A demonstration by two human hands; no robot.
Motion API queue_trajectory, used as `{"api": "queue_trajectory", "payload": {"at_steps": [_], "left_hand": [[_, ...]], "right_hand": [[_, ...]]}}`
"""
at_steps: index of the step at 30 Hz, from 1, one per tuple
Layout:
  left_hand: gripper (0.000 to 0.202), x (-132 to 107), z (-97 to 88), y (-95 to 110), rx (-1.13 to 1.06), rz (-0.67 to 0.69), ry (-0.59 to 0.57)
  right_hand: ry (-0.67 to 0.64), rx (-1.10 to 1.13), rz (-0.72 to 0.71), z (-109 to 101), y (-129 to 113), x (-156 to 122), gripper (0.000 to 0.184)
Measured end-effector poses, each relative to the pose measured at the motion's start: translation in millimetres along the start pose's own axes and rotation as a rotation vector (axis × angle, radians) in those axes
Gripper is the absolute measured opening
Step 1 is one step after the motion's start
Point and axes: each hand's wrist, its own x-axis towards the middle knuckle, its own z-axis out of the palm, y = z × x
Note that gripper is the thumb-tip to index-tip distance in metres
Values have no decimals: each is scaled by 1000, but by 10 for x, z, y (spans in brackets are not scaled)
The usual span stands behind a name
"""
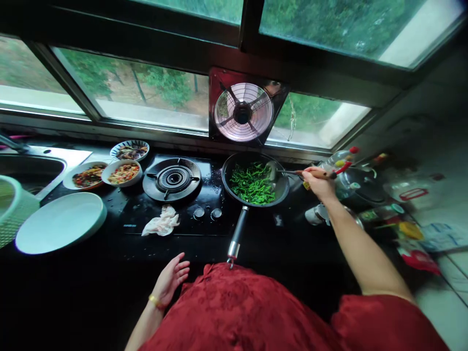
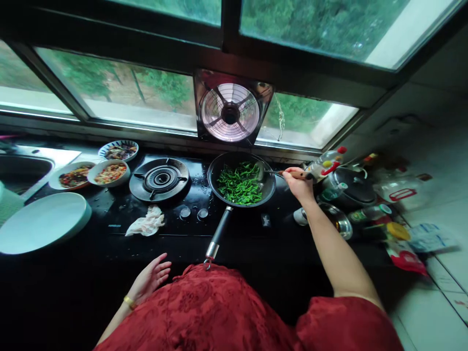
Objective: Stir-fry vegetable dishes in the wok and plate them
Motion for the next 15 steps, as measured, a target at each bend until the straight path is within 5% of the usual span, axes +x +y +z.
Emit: {"api": "queue_trajectory", "payload": {"at_steps": [4,7,12,15], "left_hand": [[38,-106,-9,-24,-26,45,29],[38,-178,-18,-21,-35,45,58],[37,-195,-7,44,-14,27,58],[37,-147,27,122,17,12,34]], "right_hand": [[-119,251,133,325,466,169,33],[-275,325,139,387,525,68,36],[-550,268,64,16,17,-239,26],[-795,-52,-195,-365,-475,-516,16]]}}
